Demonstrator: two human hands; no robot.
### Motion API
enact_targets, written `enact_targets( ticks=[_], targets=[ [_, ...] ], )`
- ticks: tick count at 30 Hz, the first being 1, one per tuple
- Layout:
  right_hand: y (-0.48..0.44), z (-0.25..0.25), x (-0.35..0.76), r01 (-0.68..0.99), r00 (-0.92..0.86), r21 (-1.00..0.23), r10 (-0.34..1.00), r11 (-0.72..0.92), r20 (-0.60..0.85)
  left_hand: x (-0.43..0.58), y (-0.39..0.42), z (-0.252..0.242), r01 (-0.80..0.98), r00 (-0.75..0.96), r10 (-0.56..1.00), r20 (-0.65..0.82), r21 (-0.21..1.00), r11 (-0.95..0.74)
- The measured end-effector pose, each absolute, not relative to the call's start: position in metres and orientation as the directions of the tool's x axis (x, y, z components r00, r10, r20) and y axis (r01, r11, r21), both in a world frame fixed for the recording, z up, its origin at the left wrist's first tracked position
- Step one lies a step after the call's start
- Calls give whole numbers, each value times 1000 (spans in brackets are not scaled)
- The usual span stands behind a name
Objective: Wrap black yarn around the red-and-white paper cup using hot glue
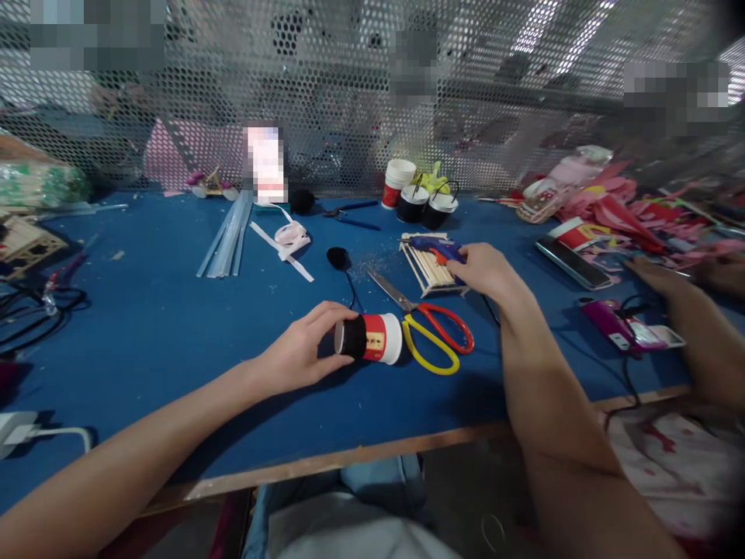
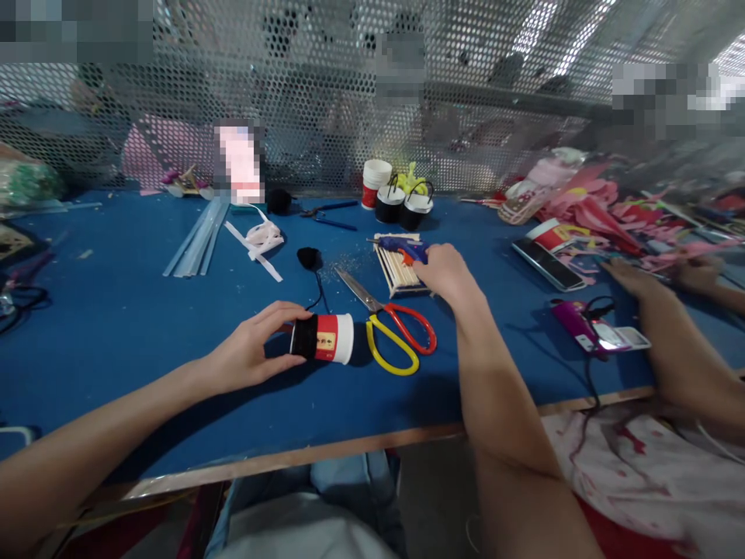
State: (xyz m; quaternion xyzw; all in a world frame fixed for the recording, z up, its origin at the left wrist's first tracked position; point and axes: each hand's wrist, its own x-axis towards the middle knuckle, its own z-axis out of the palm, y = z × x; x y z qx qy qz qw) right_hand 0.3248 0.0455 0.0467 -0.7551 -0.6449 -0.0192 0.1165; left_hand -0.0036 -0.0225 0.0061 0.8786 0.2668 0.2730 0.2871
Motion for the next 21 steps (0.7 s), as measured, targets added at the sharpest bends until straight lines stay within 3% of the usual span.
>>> enact_targets(
  ticks=[2, 4, 8, 11, 12, 14, 17, 21],
  targets=[
    [48, 37, 328, 987, 147, -79, 980, -137, 135, -4, -22, 6, 312, 709, 623, 329, 646, -696],
    [48, 32, 327, 985, 155, -98, 976, -141, 156, -4, -21, 5, 311, 706, 621, 340, 639, -703],
    [41, 37, 321, 910, 319, -352, 914, -221, 251, -5, -19, 4, 323, 691, 625, 363, 619, -716],
    [27, 51, 310, 795, 370, -599, 859, -94, 355, -6, -16, 4, 345, 675, 633, 378, 598, -724],
    [21, 57, 305, 744, 328, -668, 878, -12, 349, -6, -16, 5, 354, 670, 636, 383, 588, -727],
    [8, 68, 293, 660, 196, -751, 960, 24, 203, -7, -14, 5, 369, 660, 638, 396, 569, -735],
    [-9, 76, 272, 684, -19, -726, 997, 72, 81, -7, -11, 6, 390, 645, 645, 410, 549, -739],
    [-20, 72, 252, 592, -200, -791, 979, 153, 40, -8, -8, 5, 421, 593, 687, 419, 567, -708]
  ],
)
